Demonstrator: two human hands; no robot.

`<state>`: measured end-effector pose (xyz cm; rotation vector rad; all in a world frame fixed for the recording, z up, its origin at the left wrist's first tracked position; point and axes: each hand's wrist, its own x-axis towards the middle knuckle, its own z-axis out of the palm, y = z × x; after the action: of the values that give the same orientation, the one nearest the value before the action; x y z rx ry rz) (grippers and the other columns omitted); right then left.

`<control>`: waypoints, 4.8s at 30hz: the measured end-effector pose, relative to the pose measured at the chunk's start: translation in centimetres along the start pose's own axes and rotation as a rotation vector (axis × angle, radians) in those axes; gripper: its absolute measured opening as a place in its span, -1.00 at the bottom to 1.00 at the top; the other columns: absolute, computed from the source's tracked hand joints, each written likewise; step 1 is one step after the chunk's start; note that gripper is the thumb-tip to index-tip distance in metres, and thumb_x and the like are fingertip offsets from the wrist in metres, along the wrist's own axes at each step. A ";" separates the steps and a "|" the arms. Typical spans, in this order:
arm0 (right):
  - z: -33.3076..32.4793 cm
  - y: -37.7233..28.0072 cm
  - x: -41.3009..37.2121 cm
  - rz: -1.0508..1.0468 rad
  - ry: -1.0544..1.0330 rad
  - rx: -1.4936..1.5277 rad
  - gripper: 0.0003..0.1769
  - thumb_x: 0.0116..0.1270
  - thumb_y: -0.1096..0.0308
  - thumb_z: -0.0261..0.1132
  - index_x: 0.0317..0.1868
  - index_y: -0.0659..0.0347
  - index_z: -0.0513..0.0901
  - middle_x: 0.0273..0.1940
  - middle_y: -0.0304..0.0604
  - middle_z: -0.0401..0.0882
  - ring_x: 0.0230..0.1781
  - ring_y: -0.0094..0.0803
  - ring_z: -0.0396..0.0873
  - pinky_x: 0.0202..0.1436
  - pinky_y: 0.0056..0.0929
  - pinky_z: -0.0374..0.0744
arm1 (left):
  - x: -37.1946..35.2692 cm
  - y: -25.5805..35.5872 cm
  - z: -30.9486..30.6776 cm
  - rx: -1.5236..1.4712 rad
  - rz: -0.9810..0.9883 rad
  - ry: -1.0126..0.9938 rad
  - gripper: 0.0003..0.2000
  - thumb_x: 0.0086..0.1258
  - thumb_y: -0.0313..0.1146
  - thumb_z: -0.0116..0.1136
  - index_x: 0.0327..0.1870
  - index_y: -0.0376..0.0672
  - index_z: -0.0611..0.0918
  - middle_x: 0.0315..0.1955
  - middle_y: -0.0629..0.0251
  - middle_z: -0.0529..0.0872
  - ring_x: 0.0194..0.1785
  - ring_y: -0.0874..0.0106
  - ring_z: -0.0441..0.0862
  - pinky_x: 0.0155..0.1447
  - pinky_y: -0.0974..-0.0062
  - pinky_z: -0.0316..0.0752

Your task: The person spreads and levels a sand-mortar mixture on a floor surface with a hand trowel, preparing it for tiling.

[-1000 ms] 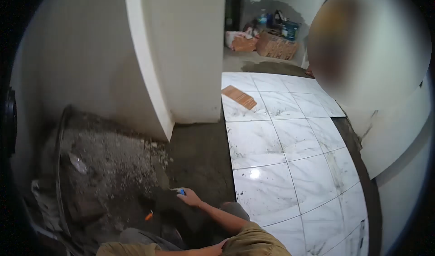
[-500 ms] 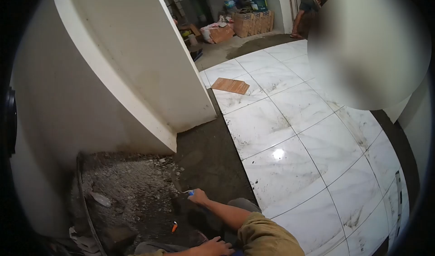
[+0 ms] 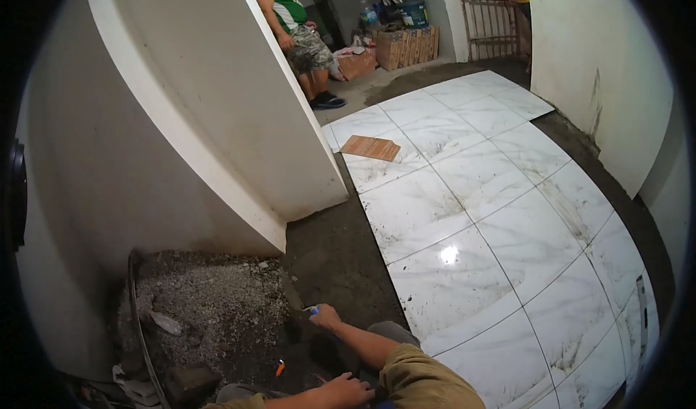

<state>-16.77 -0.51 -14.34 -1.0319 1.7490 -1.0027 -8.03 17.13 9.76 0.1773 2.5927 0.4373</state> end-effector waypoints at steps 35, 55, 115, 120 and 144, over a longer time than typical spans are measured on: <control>1.7 -0.2 0.2 -0.203 -0.068 0.096 -0.51 0.06 0.03 0.44 -0.20 0.32 0.70 -0.19 0.21 0.70 -0.12 0.10 0.68 -0.05 -0.09 0.59 | -12.6 4.5 -6.7 -0.262 -0.476 0.605 -0.58 0.33 -0.36 0.17 0.24 -0.15 0.55 0.07 0.05 0.66 0.11 0.09 0.62 0.27 0.04 0.38; -0.5 0.9 -3.3 -0.108 -0.350 -0.316 -0.65 0.22 0.20 0.39 -0.18 0.35 0.61 -0.34 0.04 0.64 -0.28 -0.06 0.64 -0.16 -0.10 0.52 | -14.4 -7.4 1.2 -0.158 0.031 0.842 -0.56 0.35 -0.30 0.10 0.28 -0.08 0.53 -0.02 0.11 0.63 0.03 0.18 0.61 0.23 0.02 0.41; 0.4 -1.9 -2.1 -0.528 -0.448 -0.888 -0.59 0.33 0.17 0.30 0.02 0.33 0.55 -0.28 0.23 0.67 -0.18 0.24 0.64 -0.12 0.06 0.58 | -15.9 5.7 5.3 -0.553 -0.623 0.894 -0.57 0.47 -0.19 -0.03 0.33 0.00 0.50 -0.11 0.24 0.61 -0.08 0.35 0.59 0.20 0.14 0.51; 3.4 -3.9 -5.9 -0.560 -0.904 -0.855 -0.64 0.36 0.10 0.22 -0.12 0.27 0.63 -0.28 0.15 0.69 -0.16 0.13 0.66 -0.07 -0.01 0.62 | -15.0 6.0 2.8 -0.650 -0.629 0.619 -0.61 0.46 -0.27 -0.08 0.27 -0.01 0.56 -0.08 0.26 0.61 0.01 0.36 0.56 0.36 0.14 0.37; 4.4 0.0 -4.7 -0.793 -0.962 -1.083 -0.64 0.32 0.13 0.20 -0.18 0.28 0.70 -0.31 0.11 0.71 -0.25 0.03 0.72 -0.19 -0.05 0.68 | -12.8 0.6 4.8 -0.734 -0.621 0.450 -0.43 0.26 -0.26 0.33 0.31 -0.14 0.48 -0.09 0.11 0.56 0.04 0.14 0.55 0.23 0.17 0.38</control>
<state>-11.28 2.87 -14.50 -2.4617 0.9271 0.2514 5.42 16.43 11.90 -1.0404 2.5040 1.2306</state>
